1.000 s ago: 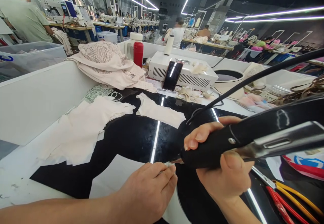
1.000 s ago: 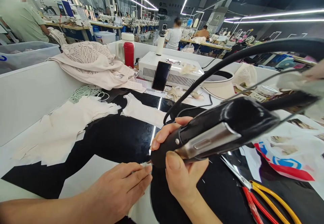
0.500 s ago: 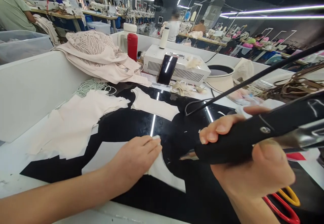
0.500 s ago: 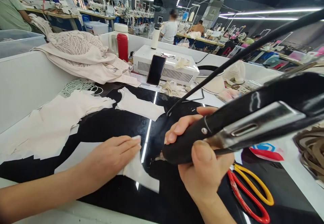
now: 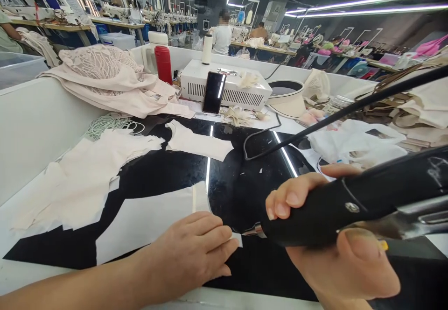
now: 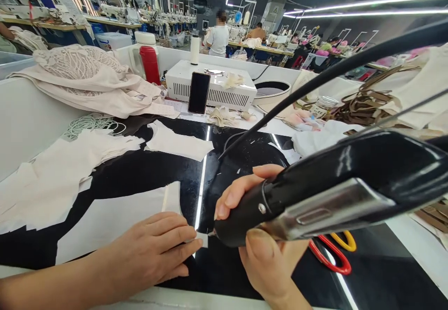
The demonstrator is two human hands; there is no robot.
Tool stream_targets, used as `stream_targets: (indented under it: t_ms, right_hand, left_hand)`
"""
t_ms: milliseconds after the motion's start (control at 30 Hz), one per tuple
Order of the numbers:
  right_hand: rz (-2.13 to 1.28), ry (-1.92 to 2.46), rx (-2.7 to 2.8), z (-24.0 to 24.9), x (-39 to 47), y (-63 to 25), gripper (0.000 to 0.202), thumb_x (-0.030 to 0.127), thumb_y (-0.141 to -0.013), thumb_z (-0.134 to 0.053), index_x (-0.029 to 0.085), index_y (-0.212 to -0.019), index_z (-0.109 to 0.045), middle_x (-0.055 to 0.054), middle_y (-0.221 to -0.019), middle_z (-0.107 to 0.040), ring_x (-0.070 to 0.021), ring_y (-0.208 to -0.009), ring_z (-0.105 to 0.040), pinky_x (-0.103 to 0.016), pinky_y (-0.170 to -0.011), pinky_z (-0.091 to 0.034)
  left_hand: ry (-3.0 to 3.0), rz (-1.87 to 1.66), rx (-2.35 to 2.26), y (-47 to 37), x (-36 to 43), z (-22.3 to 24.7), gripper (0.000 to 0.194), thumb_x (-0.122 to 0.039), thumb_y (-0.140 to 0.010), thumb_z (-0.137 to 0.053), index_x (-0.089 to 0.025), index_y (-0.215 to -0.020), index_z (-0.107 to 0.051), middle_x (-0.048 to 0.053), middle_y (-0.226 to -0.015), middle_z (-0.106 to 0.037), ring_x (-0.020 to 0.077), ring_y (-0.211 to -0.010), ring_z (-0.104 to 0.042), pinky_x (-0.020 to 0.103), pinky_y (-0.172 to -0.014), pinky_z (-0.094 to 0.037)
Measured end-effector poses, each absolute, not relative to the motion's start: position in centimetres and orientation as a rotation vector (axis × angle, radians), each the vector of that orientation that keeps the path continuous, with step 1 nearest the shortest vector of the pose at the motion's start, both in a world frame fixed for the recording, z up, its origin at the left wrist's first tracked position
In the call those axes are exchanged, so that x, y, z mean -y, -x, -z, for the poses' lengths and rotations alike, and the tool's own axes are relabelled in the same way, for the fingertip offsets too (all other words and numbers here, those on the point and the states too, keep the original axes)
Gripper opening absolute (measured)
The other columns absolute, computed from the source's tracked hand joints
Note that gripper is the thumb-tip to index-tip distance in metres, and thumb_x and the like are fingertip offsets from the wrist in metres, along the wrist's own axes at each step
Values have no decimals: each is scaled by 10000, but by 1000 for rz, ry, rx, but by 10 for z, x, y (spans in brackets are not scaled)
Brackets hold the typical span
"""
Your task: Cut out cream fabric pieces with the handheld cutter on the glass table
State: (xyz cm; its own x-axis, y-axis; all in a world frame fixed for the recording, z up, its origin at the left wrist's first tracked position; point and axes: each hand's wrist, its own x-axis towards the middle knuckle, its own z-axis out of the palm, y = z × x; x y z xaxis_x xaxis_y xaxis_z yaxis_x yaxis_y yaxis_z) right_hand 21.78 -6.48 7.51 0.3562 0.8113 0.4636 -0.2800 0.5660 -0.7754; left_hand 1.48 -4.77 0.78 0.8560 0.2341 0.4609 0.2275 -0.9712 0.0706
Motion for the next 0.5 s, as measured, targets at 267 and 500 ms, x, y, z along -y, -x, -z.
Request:
stream_targets:
  t_ms: [267,500]
  right_hand:
    - [-805,641,953,-70,67,-216,456,481,-763,-978,277,-1097,-743,32,-725,-720,-148,-542,-635,-272,-485,-563]
    - [-815,664,980,-70,69,-218,386,402,-796,-951,288,-1100,-742,39,-734,-728,-148,-550,-642,-270,-496,-586]
  left_hand:
    - [-2993,-761,-415,-14,47,-1,284,-362,-1141,-607,-98,-1197,-692,34,-1052,-692,206,-971,-639,350,-935,-539]
    - [-2975,-729,-444,-16,49,-1,289,-371,-1141,-608,-106,-1224,-688,30,-1084,-704,211,-978,-646,358,-916,-535]
